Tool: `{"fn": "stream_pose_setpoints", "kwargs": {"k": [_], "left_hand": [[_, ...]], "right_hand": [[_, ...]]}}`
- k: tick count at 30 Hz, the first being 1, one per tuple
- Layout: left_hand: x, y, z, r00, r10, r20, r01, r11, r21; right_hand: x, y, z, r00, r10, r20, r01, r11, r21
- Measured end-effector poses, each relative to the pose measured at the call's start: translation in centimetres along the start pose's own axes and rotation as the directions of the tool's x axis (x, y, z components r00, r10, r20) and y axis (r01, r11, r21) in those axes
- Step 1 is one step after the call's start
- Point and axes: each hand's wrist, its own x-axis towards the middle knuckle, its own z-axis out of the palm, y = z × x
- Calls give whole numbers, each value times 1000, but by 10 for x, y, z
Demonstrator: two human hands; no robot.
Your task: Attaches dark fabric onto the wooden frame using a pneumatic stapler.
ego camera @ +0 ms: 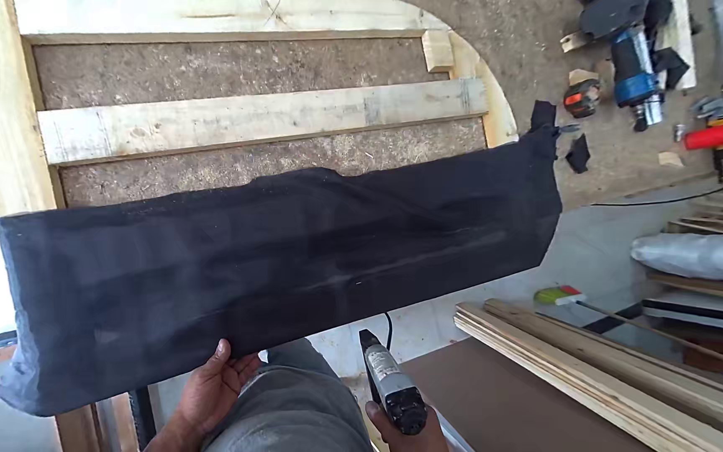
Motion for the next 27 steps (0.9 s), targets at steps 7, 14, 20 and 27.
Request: {"fn": "stream_pose_setpoints", "kwargs": {"k": [7,14,20,27], "left_hand": [[-21,14,-20,986,-164,-32,159,858,489],[-76,129,-32,895,431,116,-224,209,952],[-26,209,19,606,686,402,-243,-322,915],[17,242,46,621,660,423,-152,-428,891]], "right_hand": [[0,8,-3,999,-50,-4,50,999,11],[-2,11,1,999,-39,-5,40,999,20],[-4,-2,12,998,-57,14,57,998,-23],[-20,-14,27,995,-96,5,96,995,-28]]}}
